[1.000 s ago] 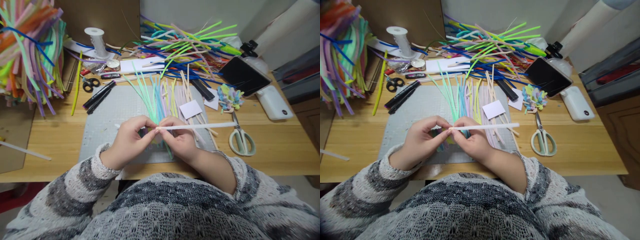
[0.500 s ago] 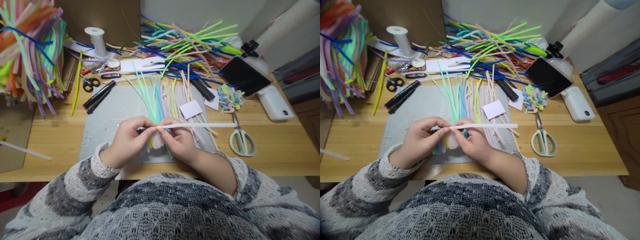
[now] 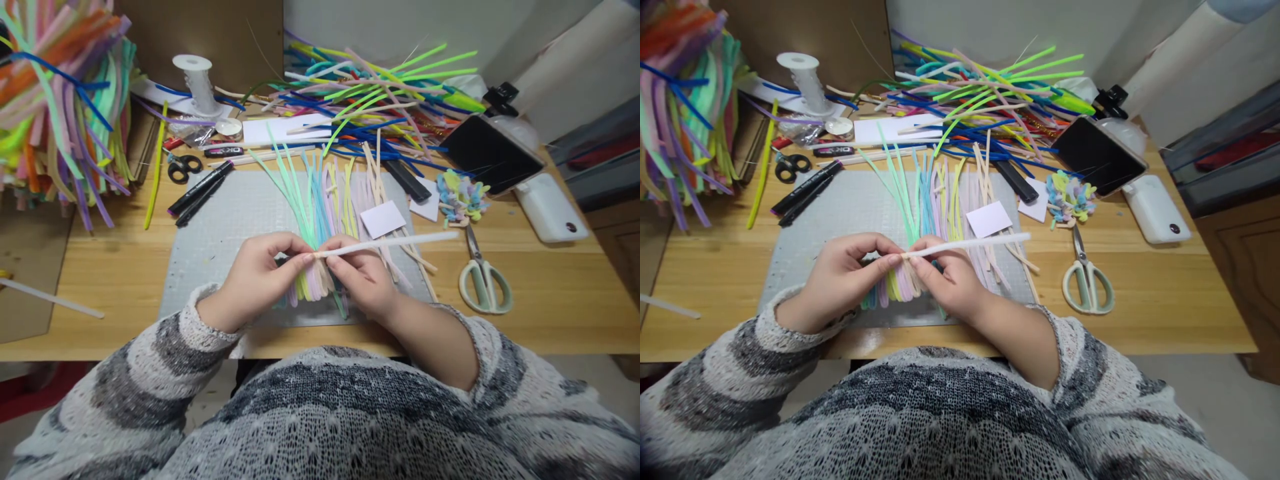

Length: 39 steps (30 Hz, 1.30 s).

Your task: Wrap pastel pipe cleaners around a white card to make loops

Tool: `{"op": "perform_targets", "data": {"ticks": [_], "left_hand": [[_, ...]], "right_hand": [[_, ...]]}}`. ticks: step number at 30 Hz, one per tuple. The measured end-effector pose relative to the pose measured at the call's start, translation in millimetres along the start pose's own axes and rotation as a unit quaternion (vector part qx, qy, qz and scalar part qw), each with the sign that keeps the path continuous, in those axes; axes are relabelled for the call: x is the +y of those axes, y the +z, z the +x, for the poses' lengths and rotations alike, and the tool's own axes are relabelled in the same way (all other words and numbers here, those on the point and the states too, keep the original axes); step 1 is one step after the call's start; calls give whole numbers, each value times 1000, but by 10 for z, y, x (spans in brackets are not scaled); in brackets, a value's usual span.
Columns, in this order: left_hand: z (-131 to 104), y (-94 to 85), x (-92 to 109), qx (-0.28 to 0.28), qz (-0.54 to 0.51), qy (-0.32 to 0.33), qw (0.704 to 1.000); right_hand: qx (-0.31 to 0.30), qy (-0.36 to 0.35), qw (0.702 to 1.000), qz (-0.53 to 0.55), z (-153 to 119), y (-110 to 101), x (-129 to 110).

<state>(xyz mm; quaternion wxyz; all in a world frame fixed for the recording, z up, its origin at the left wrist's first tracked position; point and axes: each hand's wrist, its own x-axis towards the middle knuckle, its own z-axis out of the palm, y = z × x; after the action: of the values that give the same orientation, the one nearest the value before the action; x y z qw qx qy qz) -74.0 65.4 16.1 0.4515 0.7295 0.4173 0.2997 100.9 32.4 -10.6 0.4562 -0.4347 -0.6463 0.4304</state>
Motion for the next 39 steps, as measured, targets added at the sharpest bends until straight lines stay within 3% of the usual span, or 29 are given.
{"op": "perform_targets", "data": {"ticks": [8,13,19,26,28,32,39], "left_hand": [[53,-127,-12,-50,29,-6,998],[107,-322,-69,-164,124,-16,979],[140,-408,-131,-194,176,-28,965],[187,-554,-191,-226,180,-31,957],[196,-559,-214,-224,182,-13,957],[203,-486,-226,-170,193,30,966],[196,-362,-169,-149,179,12,972]], "right_hand": [[33,41,999,11,40,-17,60],[40,68,996,28,76,-56,79],[26,78,997,9,74,-50,22],[-31,184,959,214,101,-9,100],[-30,198,954,224,101,-8,118],[-65,221,950,211,86,14,142],[-46,258,954,147,71,71,124]]}}
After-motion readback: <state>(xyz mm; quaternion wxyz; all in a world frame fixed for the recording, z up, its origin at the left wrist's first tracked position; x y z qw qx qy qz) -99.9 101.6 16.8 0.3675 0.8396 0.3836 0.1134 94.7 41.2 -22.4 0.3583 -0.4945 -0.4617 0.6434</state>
